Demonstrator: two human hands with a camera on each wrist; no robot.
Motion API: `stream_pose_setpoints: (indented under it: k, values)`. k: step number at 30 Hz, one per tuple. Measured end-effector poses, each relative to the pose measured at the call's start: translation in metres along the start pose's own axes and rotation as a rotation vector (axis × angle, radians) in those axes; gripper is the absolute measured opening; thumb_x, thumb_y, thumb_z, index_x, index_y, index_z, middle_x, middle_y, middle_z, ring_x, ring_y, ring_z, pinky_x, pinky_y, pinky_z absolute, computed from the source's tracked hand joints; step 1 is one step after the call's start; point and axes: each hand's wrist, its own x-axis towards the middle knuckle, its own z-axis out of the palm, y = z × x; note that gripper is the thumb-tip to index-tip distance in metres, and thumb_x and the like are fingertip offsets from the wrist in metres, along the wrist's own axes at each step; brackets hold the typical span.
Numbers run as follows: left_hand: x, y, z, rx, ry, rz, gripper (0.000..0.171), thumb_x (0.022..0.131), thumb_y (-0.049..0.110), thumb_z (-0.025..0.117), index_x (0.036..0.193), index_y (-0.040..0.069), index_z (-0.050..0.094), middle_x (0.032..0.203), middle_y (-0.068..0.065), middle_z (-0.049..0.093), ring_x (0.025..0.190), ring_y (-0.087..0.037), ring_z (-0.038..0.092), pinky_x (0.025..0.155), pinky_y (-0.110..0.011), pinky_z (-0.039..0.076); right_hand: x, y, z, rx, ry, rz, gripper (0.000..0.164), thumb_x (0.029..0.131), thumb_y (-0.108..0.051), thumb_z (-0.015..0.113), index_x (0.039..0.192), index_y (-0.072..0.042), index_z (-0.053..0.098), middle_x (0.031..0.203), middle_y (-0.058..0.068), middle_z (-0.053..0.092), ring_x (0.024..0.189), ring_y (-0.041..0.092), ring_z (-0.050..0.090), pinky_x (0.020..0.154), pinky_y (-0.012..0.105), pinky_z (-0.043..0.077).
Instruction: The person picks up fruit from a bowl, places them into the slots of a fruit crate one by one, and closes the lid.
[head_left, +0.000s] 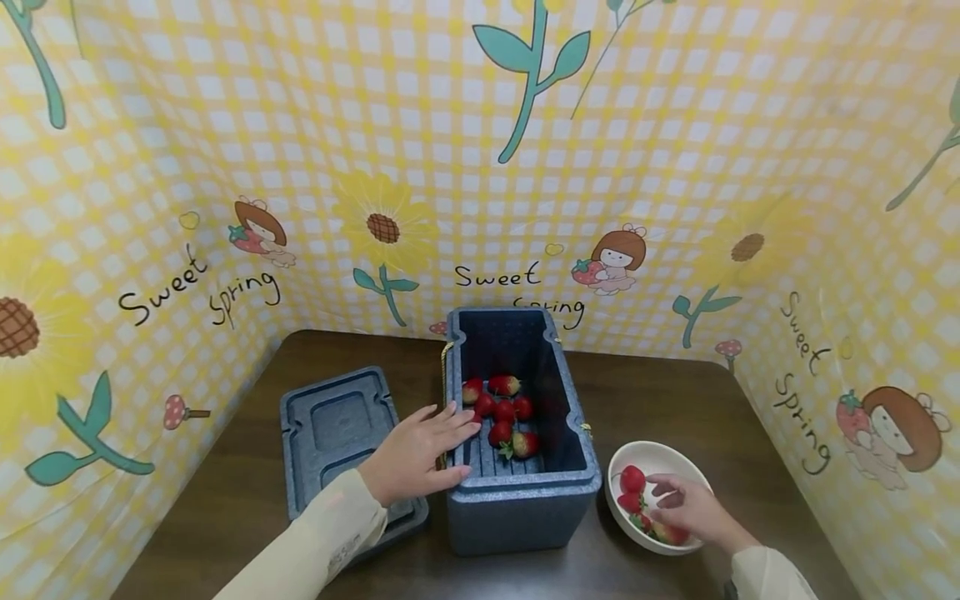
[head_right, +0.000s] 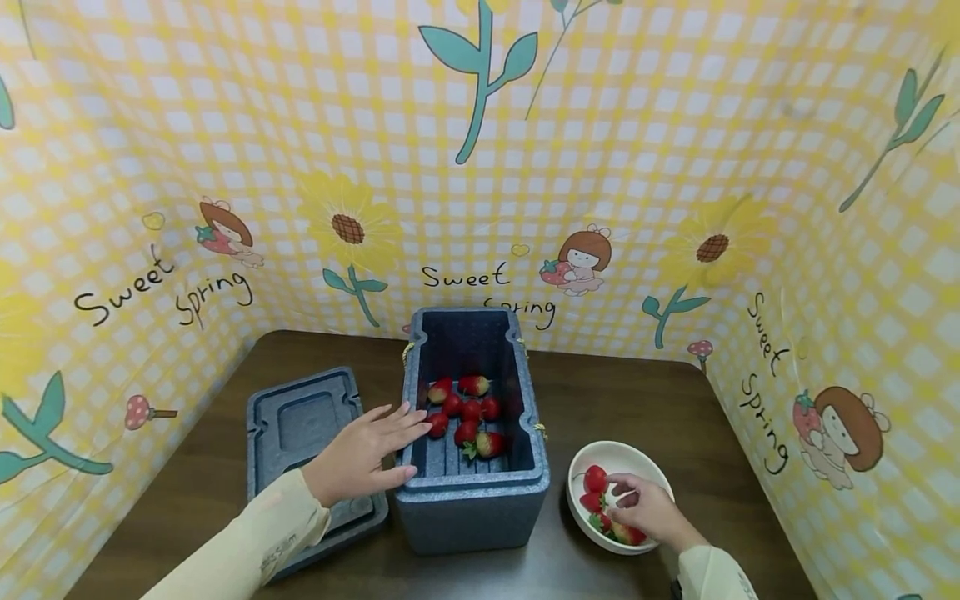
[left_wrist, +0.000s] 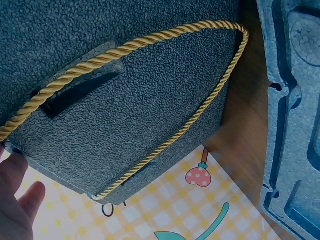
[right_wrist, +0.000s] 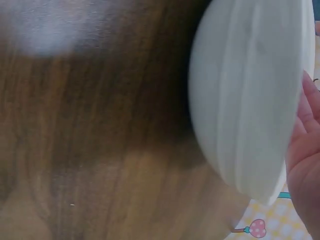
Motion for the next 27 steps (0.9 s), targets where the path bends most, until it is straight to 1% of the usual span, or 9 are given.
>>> stream_pose_setpoints:
  k: [3, 7, 9, 11, 16, 19, 23, 27]
  values:
    - [-0.002, 0.000, 0.003, 0.002, 0.004, -0.011, 0.054, 0.091, 0.039, 0.057, 0.135, 0.008, 0.056, 0.140, -0.009, 0.051, 0.132, -0.030, 0.042, 0.105, -0.054, 0.033, -0.003, 0.004, 0.005, 0.034, -0.058, -0.007, 0.044, 0.080, 0.002, 0.070, 0.113, 0.024, 0.051, 0.095, 0.026, 0.063, 0.080, 0.022, 0.068, 0.067, 0.025, 0.055]
    - [-0.004, -0.001, 0.003, 0.004, 0.025, -0.011, 0.053, 0.091, 0.038, 0.058, 0.135, 0.008, 0.056, 0.140, -0.009, 0.051, 0.132, -0.029, 0.042, 0.105, -0.054, 0.034, -0.002, 0.006, 0.009, 0.052, -0.097, -0.002, 0.044, 0.081, 0.002, 0.069, 0.113, 0.025, 0.050, 0.095, 0.029, 0.064, 0.081, 0.031, 0.068, 0.068, 0.025, 0.055]
    - [-0.005, -0.001, 0.003, 0.002, 0.036, -0.011, 0.053, 0.091, 0.038, 0.058, 0.134, 0.007, 0.056, 0.139, -0.008, 0.052, 0.132, -0.029, 0.042, 0.105, -0.054, 0.034, 0.001, 0.007, 0.010, 0.043, -0.103, -0.006, 0.043, 0.080, 0.002, 0.069, 0.113, 0.024, 0.052, 0.094, 0.028, 0.065, 0.082, 0.035, 0.068, 0.068, 0.024, 0.055]
    - [-0.005, -0.001, 0.002, 0.002, 0.041, -0.012, 0.053, 0.091, 0.039, 0.057, 0.134, 0.007, 0.057, 0.139, -0.008, 0.052, 0.132, -0.029, 0.043, 0.105, -0.054, 0.034, 0.005, 0.007, 0.011, 0.021, -0.118, -0.011, 0.043, 0.079, 0.002, 0.070, 0.112, 0.022, 0.054, 0.095, 0.027, 0.066, 0.082, 0.036, 0.067, 0.068, 0.024, 0.055]
    - [-0.005, -0.003, 0.002, 0.009, 0.042, -0.002, 0.053, 0.091, 0.040, 0.057, 0.135, 0.008, 0.057, 0.139, -0.008, 0.052, 0.132, -0.029, 0.043, 0.105, -0.054, 0.035, 0.012, 0.008, 0.015, -0.083, -0.158, -0.043, 0.039, 0.076, -0.001, 0.071, 0.110, 0.016, 0.060, 0.097, 0.024, 0.066, 0.079, 0.028, 0.068, 0.067, 0.023, 0.054]
    - [-0.005, -0.003, 0.002, 0.004, 0.046, 0.006, 0.054, 0.091, 0.040, 0.058, 0.135, 0.009, 0.056, 0.140, -0.008, 0.051, 0.132, -0.028, 0.042, 0.105, -0.053, 0.034, 0.015, 0.008, 0.017, -0.140, -0.160, -0.065, 0.037, 0.075, -0.001, 0.071, 0.109, 0.012, 0.062, 0.094, 0.018, 0.068, 0.076, 0.024, 0.067, 0.066, 0.024, 0.054]
    - [-0.003, -0.004, 0.004, 0.005, 0.051, 0.019, 0.054, 0.091, 0.041, 0.057, 0.135, 0.008, 0.056, 0.139, -0.009, 0.051, 0.132, -0.029, 0.043, 0.105, -0.053, 0.035, 0.019, 0.010, 0.021, -0.182, -0.156, -0.076, 0.037, 0.075, 0.000, 0.070, 0.110, 0.010, 0.063, 0.089, 0.010, 0.067, 0.074, 0.019, 0.065, 0.065, 0.024, 0.053]
    - [-0.002, -0.003, 0.003, 0.001, 0.050, 0.020, 0.054, 0.092, 0.041, 0.056, 0.135, 0.008, 0.056, 0.139, -0.009, 0.051, 0.132, -0.029, 0.042, 0.105, -0.053, 0.034, 0.023, 0.014, 0.027, -0.201, -0.137, -0.087, 0.039, 0.074, 0.003, 0.066, 0.112, 0.010, 0.062, 0.088, 0.008, 0.066, 0.073, 0.016, 0.063, 0.064, 0.024, 0.051]
